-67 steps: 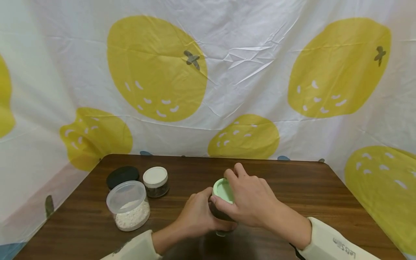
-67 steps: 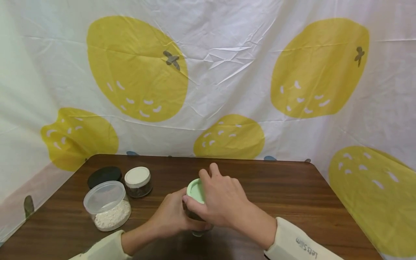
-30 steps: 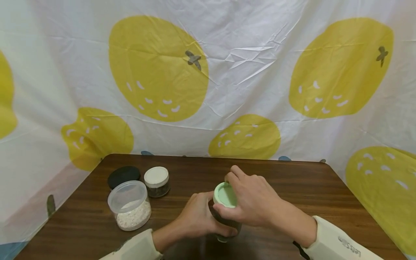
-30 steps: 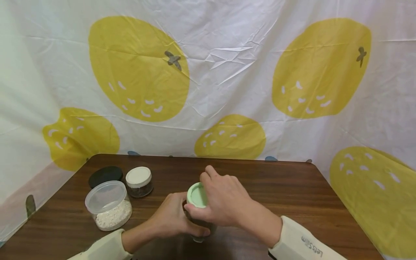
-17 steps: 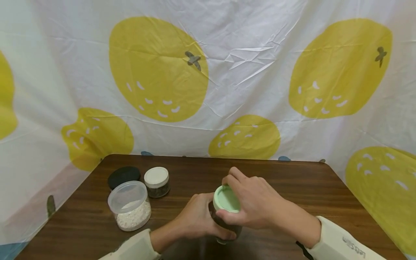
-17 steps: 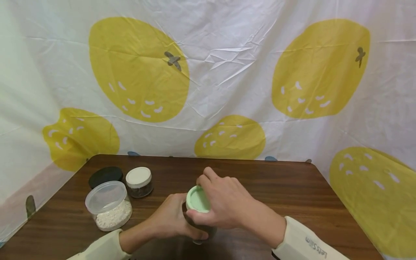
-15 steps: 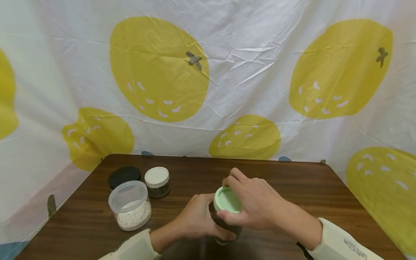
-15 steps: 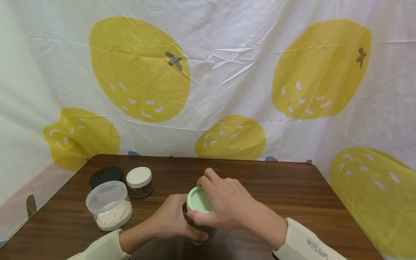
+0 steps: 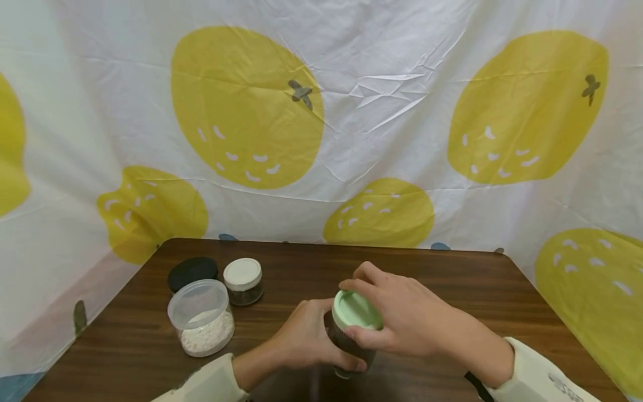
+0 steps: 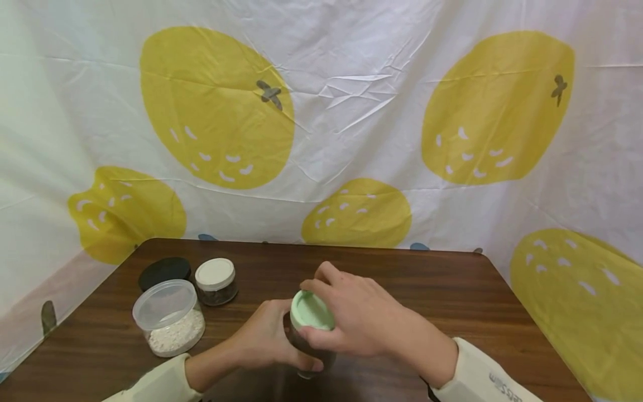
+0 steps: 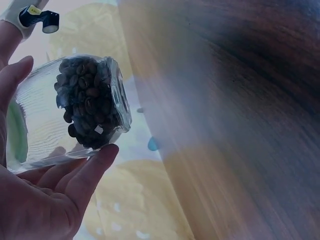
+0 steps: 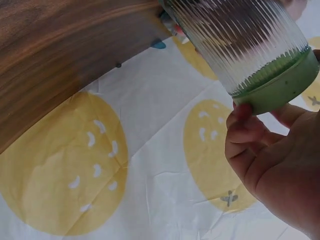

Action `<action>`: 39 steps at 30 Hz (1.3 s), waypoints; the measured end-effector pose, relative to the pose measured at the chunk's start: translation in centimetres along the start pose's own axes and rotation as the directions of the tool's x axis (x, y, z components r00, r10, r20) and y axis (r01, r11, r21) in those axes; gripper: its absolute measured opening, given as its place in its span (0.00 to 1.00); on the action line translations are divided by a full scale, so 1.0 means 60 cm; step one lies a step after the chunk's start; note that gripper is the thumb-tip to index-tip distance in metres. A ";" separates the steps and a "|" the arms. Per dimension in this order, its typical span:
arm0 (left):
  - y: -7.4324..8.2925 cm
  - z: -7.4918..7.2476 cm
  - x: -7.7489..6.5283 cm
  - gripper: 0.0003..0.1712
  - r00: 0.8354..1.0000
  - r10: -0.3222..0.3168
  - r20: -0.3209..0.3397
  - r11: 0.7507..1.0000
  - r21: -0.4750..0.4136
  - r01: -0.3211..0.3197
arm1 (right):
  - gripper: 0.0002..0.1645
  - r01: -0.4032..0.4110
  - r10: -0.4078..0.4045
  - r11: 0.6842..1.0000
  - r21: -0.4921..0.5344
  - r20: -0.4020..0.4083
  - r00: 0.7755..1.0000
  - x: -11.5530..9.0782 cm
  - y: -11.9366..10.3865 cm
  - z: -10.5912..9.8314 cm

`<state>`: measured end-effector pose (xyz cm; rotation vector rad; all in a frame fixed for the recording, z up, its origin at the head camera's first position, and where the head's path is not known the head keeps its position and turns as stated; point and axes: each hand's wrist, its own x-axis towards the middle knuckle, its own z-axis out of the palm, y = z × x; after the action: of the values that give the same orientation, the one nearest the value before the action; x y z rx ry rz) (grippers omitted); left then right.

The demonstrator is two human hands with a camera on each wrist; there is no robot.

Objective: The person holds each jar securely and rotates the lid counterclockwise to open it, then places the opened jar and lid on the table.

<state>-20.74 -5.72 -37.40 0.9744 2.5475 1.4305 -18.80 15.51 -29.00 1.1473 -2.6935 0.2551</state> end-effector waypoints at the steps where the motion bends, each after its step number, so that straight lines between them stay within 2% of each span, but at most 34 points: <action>1: 0.000 0.000 0.000 0.34 1.000 -0.004 0.000 1.000 0.000 0.004 | 0.33 0.006 -0.006 1.000 -0.001 0.002 1.000 -0.001 0.000 0.000; 8: -0.002 0.002 0.001 0.36 1.000 -0.023 -0.017 1.000 0.009 0.023 | 0.36 0.075 -0.074 0.997 -0.030 0.002 0.997 -0.003 0.003 -0.001; 14: -0.004 0.000 0.000 0.36 1.000 -0.030 0.007 1.000 -0.001 0.030 | 0.38 0.138 -0.138 0.990 -0.024 0.028 0.990 -0.006 0.003 -0.006; 21: -0.003 -0.001 -0.002 0.35 0.999 -0.037 0.011 0.999 -0.009 0.037 | 0.38 0.152 -0.152 0.988 0.002 0.052 0.987 -0.008 0.002 -0.011; 25: -0.002 0.000 -0.002 0.34 0.999 -0.033 0.005 0.999 -0.017 0.033 | 0.38 0.078 -0.080 0.996 0.038 0.078 0.994 -0.011 0.001 -0.018; 29: -0.002 -0.001 -0.002 0.35 1.000 -0.019 -0.001 0.999 -0.046 0.019 | 0.44 -0.060 0.059 0.998 0.011 0.045 0.997 -0.007 -0.005 -0.017; 32: -0.003 0.000 -0.002 0.36 1.000 -0.009 -0.012 0.998 -0.054 0.008 | 0.47 -0.183 0.183 0.983 -0.010 -0.008 0.983 0.000 -0.013 -0.010; 35: -0.003 0.001 -0.003 0.37 1.000 -0.007 -0.018 0.999 -0.043 0.007 | 0.45 -0.281 0.281 0.960 -0.005 -0.032 0.959 0.005 -0.021 -0.003; 39: 0.000 0.001 -0.003 0.37 1.000 -0.023 -0.017 0.999 -0.030 0.022 | 0.46 -0.326 0.326 0.945 -0.002 -0.009 0.945 0.011 -0.033 0.000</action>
<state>-20.59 -5.78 -37.50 0.9301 2.5328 1.4726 -17.84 13.70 -28.68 0.6886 -2.8636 0.3027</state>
